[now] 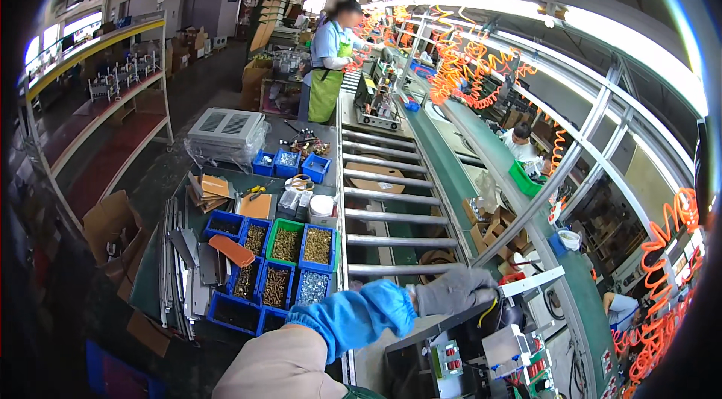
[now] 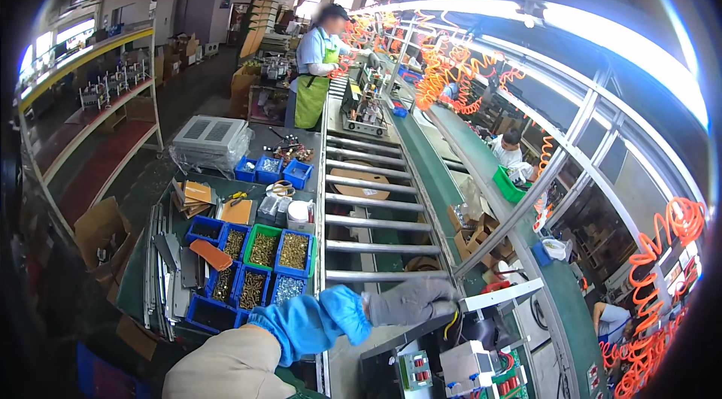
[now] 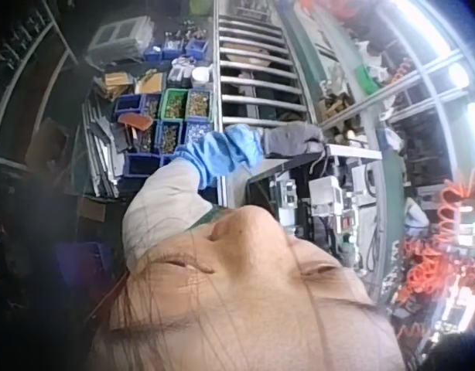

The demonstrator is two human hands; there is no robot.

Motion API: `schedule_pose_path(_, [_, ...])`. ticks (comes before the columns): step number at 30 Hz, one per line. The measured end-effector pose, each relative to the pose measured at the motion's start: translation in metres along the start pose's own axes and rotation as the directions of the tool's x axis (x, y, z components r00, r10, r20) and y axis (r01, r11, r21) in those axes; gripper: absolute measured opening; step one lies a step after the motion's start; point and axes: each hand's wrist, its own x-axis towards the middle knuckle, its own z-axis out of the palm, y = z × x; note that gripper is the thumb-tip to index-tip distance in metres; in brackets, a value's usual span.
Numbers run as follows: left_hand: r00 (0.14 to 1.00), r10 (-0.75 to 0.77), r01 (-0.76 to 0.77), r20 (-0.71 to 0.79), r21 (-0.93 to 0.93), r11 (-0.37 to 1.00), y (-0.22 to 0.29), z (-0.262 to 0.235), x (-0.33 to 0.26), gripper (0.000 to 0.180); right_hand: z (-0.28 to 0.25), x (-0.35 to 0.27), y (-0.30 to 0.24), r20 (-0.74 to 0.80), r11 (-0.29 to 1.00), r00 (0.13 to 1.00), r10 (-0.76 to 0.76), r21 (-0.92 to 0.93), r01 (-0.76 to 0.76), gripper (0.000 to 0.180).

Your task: The person puts on disposable gloves and then work gloves while standing at a factory assembly station. They connect wires to a green circuit board mounted on a metal frame, using a red-handled tool to strip wire ends and a black tool to crimp connectors. The person handles various small electronic components and tools throughout the process.

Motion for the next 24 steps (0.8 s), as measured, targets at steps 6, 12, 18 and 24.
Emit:
schedule_pose_path(6, [0.978, 0.147, -0.141, -0.150, 0.054, 0.989, 0.052, -0.020, 0.074, 0.017, -0.056, -0.059, -0.041, -0.063, 0.981, 0.989, -0.135, 0.130, 0.142, 0.039])
schedule_pose_path(12, [0.946, 0.240, -0.181, -0.216, 0.262, 0.948, 0.004, -0.013, 0.159, 0.015, -0.041, -0.059, -0.047, -0.051, 0.894, 0.983, -0.175, 0.410, 0.180, 0.041])
schedule_pose_path(18, [1.000, -0.016, 0.019, -0.026, 0.132, 0.991, -0.038, 0.045, 0.173, 0.019, -0.060, -0.049, -0.017, -0.165, 0.879, 0.982, -0.098, 0.448, 0.163, 0.038])
schedule_pose_path(24, [0.994, -0.034, 0.024, 0.103, 0.097, 0.995, -0.095, 0.080, 0.156, 0.028, -0.056, -0.039, -0.017, -0.052, 0.760, 0.984, 0.173, 0.642, -0.100, 0.050])
